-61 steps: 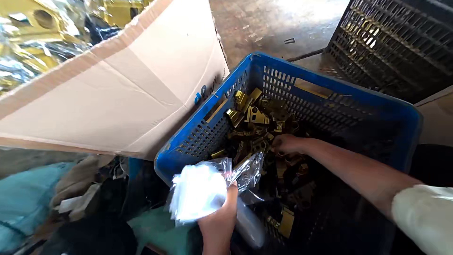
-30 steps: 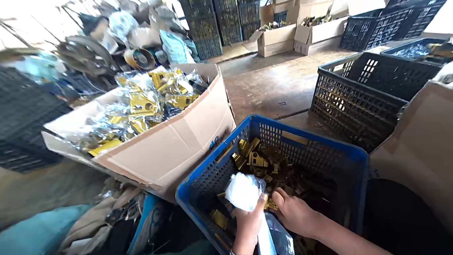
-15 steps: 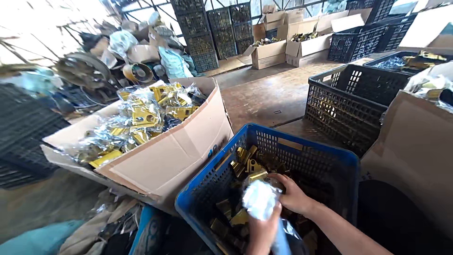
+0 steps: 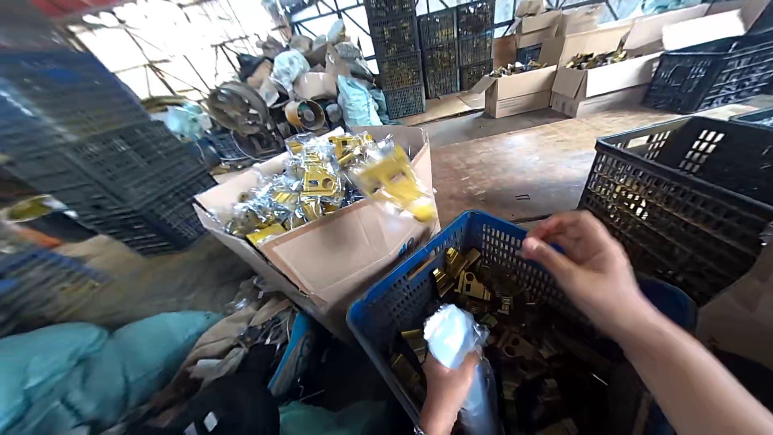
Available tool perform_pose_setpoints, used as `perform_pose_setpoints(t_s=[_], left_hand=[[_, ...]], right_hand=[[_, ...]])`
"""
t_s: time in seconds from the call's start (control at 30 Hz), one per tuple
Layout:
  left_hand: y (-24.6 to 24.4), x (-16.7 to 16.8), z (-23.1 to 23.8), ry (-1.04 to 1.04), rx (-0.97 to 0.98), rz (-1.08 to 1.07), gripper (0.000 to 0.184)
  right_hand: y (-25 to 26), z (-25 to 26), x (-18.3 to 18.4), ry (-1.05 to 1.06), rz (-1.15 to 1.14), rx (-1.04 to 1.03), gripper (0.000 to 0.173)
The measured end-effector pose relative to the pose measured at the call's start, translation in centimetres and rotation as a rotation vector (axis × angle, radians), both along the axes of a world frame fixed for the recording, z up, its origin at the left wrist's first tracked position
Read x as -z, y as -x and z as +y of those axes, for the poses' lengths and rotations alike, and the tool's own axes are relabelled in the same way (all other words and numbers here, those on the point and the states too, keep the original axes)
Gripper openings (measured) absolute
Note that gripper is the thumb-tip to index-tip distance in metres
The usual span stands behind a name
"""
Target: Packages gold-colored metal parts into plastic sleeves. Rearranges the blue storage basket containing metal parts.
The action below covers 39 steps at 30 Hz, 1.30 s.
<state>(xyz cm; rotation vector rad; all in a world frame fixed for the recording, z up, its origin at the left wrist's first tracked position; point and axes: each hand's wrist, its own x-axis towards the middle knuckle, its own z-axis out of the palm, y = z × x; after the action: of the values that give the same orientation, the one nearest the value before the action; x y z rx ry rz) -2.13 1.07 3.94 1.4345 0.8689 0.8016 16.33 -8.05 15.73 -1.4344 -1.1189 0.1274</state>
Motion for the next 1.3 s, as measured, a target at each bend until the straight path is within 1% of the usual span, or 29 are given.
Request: perform_pose_setpoints(t_s=[0.03, 0.1, 0.13, 0.17, 0.23, 0.3, 0.37, 0.43, 0.47, 0.5, 0.53, 0.57, 0.6, 0.63, 0.67, 0.73, 0.77, 0.8, 0.87, 0.9, 0.97, 1.03, 1.07, 1.1, 1.17, 1.2, 1.23, 1.27, 1.3], left_hand=[[0.0, 0.3, -0.2, -0.045, 0.033, -0.01, 0.061], [-0.2, 1.0, -0.6, -0.123, 0.122, -0.081, 0.054], [-0.3, 1.3, -0.8, -0.147, 0.154, -0.097, 0.052], [-0.5, 1.4, -0.9, -0.169, 0.171, -0.099, 0.05], [-0.7, 1.4, -1.3, -0.173, 0.178, -0.083, 0.053], [-1.0, 1.2, -1.9, -0.196, 0.2, -0.067, 0.055], [-1.3, 1.3, -2.1, -0.339, 0.225, -0.026, 0.046], [-1.9, 2.2, -1.9, -0.476, 0.225, -0.021, 0.039], [-2.0, 2.3, -2.0, -0.471, 0.227, -0.024, 0.041], [-2.0, 2.1, -2.2, -0.409, 0.233, -0.035, 0.047], [-1.9, 1.7, -2.4, -0.289, 0.246, -0.058, 0.055], [-1.9, 1.1, -2.6, -0.127, 0.255, -0.09, 0.063], [-2.0, 0.6, -2.9, 0.025, 0.255, -0.123, 0.063], [-2.1, 0.1, -3.1, 0.14, 0.247, -0.155, 0.058], [-2.1, -0.2, -3.2, 0.215, 0.248, -0.177, 0.052], [-2.0, -0.1, -3.1, 0.253, 0.257, -0.168, 0.05], [-1.9, 0.1, -3.0, 0.224, 0.274, -0.155, 0.051], [-1.8, 0.4, -2.9, 0.184, 0.309, -0.151, 0.052], [-1.7, 0.8, -3.0, 0.137, 0.393, -0.148, 0.051], [-1.6, 0.7, -3.0, 0.15, 0.408, -0.134, 0.051], [-1.6, 0.3, -2.8, 0.212, 0.378, -0.101, 0.05], [-1.5, -0.1, -2.4, 0.226, 0.349, -0.114, 0.047], [-1.4, -0.1, -2.0, 0.193, 0.317, -0.107, 0.045], [-1.3, 0.0, -1.4, 0.106, 0.245, -0.073, 0.045], [-1.2, 1.3, 0.7, -0.182, 0.008, 0.018, 0.048], [-0.9, 1.6, 1.7, -0.274, -0.097, 0.064, 0.053], [-0.4, 1.3, 2.3, -0.28, -0.139, 0.082, 0.059], [0.1, 0.8, 2.2, -0.233, -0.116, 0.061, 0.061], [0.5, 0.0, 1.3, -0.146, -0.044, 0.017, 0.058]], right_hand=[[0.8, -0.2, 1.4, 0.144, -0.034, -0.049, 0.039], [2.1, -0.9, 4.4, 0.566, -0.021, -0.28, 0.048], [2.5, -1.1, 5.8, 0.704, 0.03, -0.337, 0.045], [2.9, -1.3, 7.2, 0.731, 0.094, -0.337, 0.039], [3.3, -2.0, 9.0, 0.637, 0.248, -0.271, 0.022], [3.4, -2.5, 9.5, 0.557, 0.458, -0.243, 0.018], [3.2, -2.7, 9.2, 0.543, 0.57, -0.269, 0.024], [2.8, -3.1, 9.2, 0.582, 0.547, -0.343, 0.042], [2.8, -3.2, 9.4, 0.589, 0.517, -0.326, 0.04], [2.7, -3.2, 9.8, 0.573, 0.479, -0.26, 0.03], [2.4, -3.1, 10.1, 0.579, 0.454, -0.199, 0.02], [2.2, -3.1, 10.2, 0.608, 0.449, -0.16, 0.016], [2.2, -3.1, 10.2, 0.636, 0.457, -0.137, 0.017], [2.3, -3.2, 10.4, 0.645, 0.462, -0.126, 0.019], [2.3, -3.4, 10.5, 0.643, 0.479, -0.137, 0.019], [2.2, -4.0, 10.6, 0.611, 0.571, -0.251, 0.011], [2.1, -4.3, 10.6, 0.584, 0.613, -0.324, 0.015], [2.0, -4.4, 10.7, 0.564, 0.635, -0.356, 0.013], [2.2, -4.5, 10.5, 0.574, 0.616, -0.326, 0.004], [2.3, -4.4, 10.3, 0.597, 0.605, -0.295, 0.01], [2.4, -4.6, 10.2, 0.633, 0.609, -0.3, 0.015], [2.2, -5.3, 10.1, 0.634, 0.667, -0.435, 0.005], [2.1, -5.7, 10.1, 0.62, 0.696, -0.495, 0.005], [2.1, -5.9, 10.1, 0.601, 0.716, -0.52, 0.006], [2.3, -6.0, 9.9, 0.544, 0.761, -0.463, 0.015], [2.5, -6.0, 9.8, 0.506, 0.796, -0.395, 0.021], [2.8, -5.7, 9.6, 0.48, 0.814, -0.318, 0.025], [3.0, -5.2, 9.5, 0.486, 0.778, -0.256, 0.027], [3.2, -4.7, 9.4, 0.521, 0.68, -0.234, 0.028]])
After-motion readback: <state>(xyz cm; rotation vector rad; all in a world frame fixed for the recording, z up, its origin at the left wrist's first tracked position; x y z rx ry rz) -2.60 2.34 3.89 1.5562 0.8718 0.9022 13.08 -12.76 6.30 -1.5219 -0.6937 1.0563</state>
